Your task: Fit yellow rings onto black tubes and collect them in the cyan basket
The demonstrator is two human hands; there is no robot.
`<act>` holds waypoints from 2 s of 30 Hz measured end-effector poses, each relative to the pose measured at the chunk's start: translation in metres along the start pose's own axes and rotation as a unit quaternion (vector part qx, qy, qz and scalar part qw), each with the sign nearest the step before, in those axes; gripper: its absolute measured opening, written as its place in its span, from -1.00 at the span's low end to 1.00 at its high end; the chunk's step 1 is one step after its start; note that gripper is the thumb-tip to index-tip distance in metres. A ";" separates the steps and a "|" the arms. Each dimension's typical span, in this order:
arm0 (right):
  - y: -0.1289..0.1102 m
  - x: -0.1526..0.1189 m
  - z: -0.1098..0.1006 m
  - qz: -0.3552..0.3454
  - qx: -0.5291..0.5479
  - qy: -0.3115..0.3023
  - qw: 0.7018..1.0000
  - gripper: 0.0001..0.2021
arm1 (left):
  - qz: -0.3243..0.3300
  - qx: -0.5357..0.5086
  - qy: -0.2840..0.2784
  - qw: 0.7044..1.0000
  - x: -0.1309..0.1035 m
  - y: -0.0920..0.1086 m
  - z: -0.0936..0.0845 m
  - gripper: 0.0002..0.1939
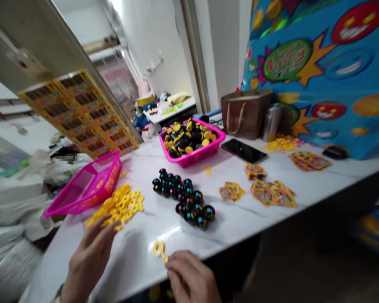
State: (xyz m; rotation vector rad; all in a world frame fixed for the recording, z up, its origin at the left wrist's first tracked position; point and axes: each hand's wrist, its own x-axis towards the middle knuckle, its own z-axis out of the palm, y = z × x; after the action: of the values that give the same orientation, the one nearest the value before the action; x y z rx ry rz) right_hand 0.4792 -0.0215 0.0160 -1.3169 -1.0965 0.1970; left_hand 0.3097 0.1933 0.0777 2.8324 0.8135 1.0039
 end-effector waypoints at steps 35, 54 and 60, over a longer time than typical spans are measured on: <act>-0.017 0.004 0.010 0.029 -0.447 -0.073 0.891 -0.79 | 0.020 -0.189 -0.171 0.967 0.034 0.055 0.043 -0.82; -0.037 -0.003 0.002 0.325 -0.052 0.018 0.944 -0.77 | -0.022 -0.253 -0.158 0.954 0.055 0.103 0.109 -0.54; -0.040 0.000 -0.007 0.297 -0.073 0.056 0.950 -0.77 | 0.013 -0.234 -0.159 0.959 0.061 0.108 0.115 -0.54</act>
State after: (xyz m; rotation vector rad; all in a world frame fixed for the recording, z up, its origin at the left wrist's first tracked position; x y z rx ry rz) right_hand 0.4665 -0.0383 0.0504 -1.7471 -0.6000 0.4873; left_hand 0.4683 0.1462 0.0432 2.4971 0.4349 0.6104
